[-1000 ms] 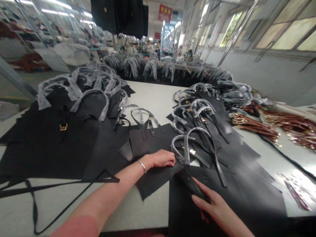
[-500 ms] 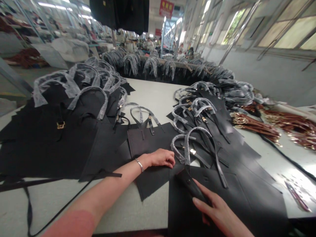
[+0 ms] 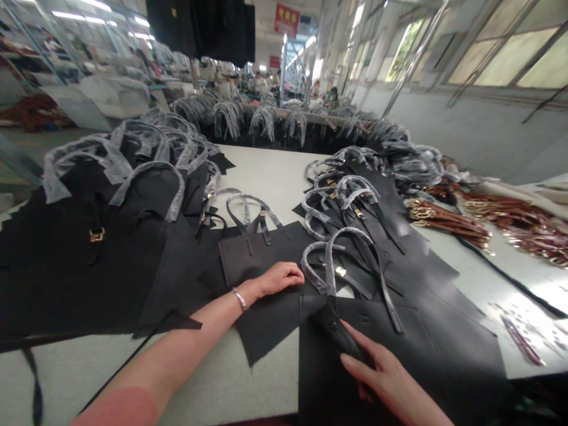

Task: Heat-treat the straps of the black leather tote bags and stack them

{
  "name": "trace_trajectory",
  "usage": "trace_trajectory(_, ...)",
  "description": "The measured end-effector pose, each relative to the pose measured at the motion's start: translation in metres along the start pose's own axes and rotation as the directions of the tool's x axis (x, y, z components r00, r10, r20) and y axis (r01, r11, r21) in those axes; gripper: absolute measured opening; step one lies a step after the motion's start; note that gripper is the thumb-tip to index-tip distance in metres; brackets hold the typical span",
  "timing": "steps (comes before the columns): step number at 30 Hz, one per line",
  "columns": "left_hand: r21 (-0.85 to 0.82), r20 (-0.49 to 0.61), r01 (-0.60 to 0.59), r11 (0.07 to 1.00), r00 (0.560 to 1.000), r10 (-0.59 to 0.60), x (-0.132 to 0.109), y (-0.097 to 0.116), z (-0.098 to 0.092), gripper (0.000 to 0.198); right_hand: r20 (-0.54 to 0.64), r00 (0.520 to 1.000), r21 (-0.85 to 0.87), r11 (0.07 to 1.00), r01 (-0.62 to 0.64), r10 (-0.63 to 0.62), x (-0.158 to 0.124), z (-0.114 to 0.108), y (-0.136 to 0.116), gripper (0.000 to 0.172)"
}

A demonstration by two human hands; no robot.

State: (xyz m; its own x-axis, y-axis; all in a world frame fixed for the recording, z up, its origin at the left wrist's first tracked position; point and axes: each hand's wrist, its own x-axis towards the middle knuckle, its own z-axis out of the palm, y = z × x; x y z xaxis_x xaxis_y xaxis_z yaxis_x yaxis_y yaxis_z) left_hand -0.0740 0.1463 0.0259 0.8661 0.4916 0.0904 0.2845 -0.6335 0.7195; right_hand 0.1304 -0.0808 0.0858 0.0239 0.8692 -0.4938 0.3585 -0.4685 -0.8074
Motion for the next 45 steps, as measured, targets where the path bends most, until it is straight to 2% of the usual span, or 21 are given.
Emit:
trace_trajectory(4, -0.014, 0.126, -0.084, 0.996, 0.988, 0.085, -0.003, 0.007, 0.002, 0.010, 0.012, 1.000, 0.017, 1.000, -0.007, 0.007, 0.001, 0.000, 0.000, 0.071)
trace_trajectory(7, -0.003, 0.123, -0.065, 0.998, 0.990, 0.065, 0.001, 0.007, 0.006, 0.009, 0.003, 1.000, 0.025, 1.000, -0.007, 0.007, 0.000, 0.000, 0.000, 0.071)
trace_trajectory(9, -0.001, 0.065, -0.012, 1.000, 0.998, 0.012, 0.006, 0.005, 0.007, 0.012, 0.002, 1.000, 0.021, 1.000, -0.009, 0.009, 0.000, 0.000, 0.000, 0.070)
trace_trajectory(11, -0.001, -0.049, 0.074, 0.997, 0.996, -0.074, 0.008, 0.002, 0.006, 0.018, 0.002, 1.000, 0.020, 1.000, -0.012, 0.012, -0.001, 0.000, -0.001, 0.070)
trace_trajectory(13, -0.007, -0.182, 0.168, 0.986, 0.969, -0.167, 0.004, 0.005, 0.006, 0.032, 0.001, 1.000, 0.017, 1.000, -0.010, 0.010, -0.002, 0.000, -0.002, 0.069)
trace_trajectory(15, -0.018, -0.258, 0.226, 0.974, 0.940, -0.223, -0.008, 0.013, 0.010, 0.036, -0.002, 1.000, 0.007, 1.000, -0.008, 0.008, -0.002, -0.001, -0.004, 0.068)
trace_trajectory(17, -0.001, -0.220, 0.167, 0.986, 0.962, -0.163, -0.026, 0.027, 0.021, 0.028, 0.003, 1.000, -0.004, 1.000, -0.007, 0.007, -0.001, -0.004, -0.008, 0.067)
trace_trajectory(19, 0.075, -0.129, 0.022, 0.997, 0.992, -0.012, -0.047, 0.040, 0.037, 0.021, 0.028, 1.000, -0.015, 1.000, -0.010, 0.011, 0.001, -0.007, -0.015, 0.066)
trace_trajectory(21, 0.201, -0.084, -0.079, 0.976, 0.992, 0.098, -0.063, 0.049, 0.053, 0.019, 0.076, 0.997, -0.025, 1.000, -0.017, 0.019, 0.005, -0.010, -0.024, 0.065)
trace_trajectory(22, 0.260, -0.085, -0.093, 0.961, 0.989, 0.118, -0.068, 0.051, 0.060, 0.019, 0.103, 0.994, -0.029, 0.999, -0.022, 0.025, 0.009, -0.011, -0.030, 0.063)
trace_trajectory(26, 0.353, -0.101, -0.093, 0.931, 0.985, 0.137, -0.072, 0.045, 0.075, 0.022, 0.170, 0.984, -0.029, 0.999, -0.044, 0.048, 0.033, -0.004, -0.053, 0.056)
trace_trajectory(30, 0.368, -0.110, -0.099, 0.925, 0.983, 0.149, -0.069, 0.041, 0.075, 0.022, 0.185, 0.983, -0.028, 1.000, 0.006, 0.000, 0.056, 0.006, -0.068, 0.052)
trace_trajectory(33, 0.388, -0.114, -0.071, 0.919, 0.986, 0.124, -0.071, 0.046, 0.071, 0.021, 0.184, 0.983, -0.055, 0.998, -0.001, 0.011, 0.055, 0.005, -0.069, 0.053)
trace_trajectory(37, 0.415, -0.102, -0.046, 0.909, 0.990, 0.096, -0.073, 0.055, 0.068, 0.020, 0.197, 0.976, -0.049, 0.995, -0.087, 0.095, 0.044, 0.000, -0.064, 0.058)
trace_trajectory(39, 0.420, -0.110, -0.029, 0.907, 0.991, 0.082, -0.073, 0.058, 0.068, 0.018, 0.143, 0.987, -0.054, 0.996, -0.067, 0.074, 0.044, 0.001, -0.063, 0.060)
trace_trajectory(41, 0.409, -0.124, -0.001, 0.912, 0.991, 0.057, -0.072, 0.061, 0.068, 0.016, 0.018, 1.000, -0.105, 0.994, 0.017, -0.016, 0.048, 0.003, -0.062, 0.063)
trace_trajectory(43, 0.363, -0.139, 0.026, 0.932, 0.990, 0.026, -0.072, 0.064, 0.067, 0.015, -0.096, 0.990, -0.149, 0.984, 0.093, -0.108, 0.050, 0.001, -0.060, 0.068)
trace_trajectory(45, 0.281, -0.152, 0.065, 0.957, 0.988, -0.023, -0.072, 0.066, 0.061, 0.013, -0.137, 0.981, -0.129, 0.984, 0.119, -0.137, 0.047, -0.007, -0.054, 0.075)
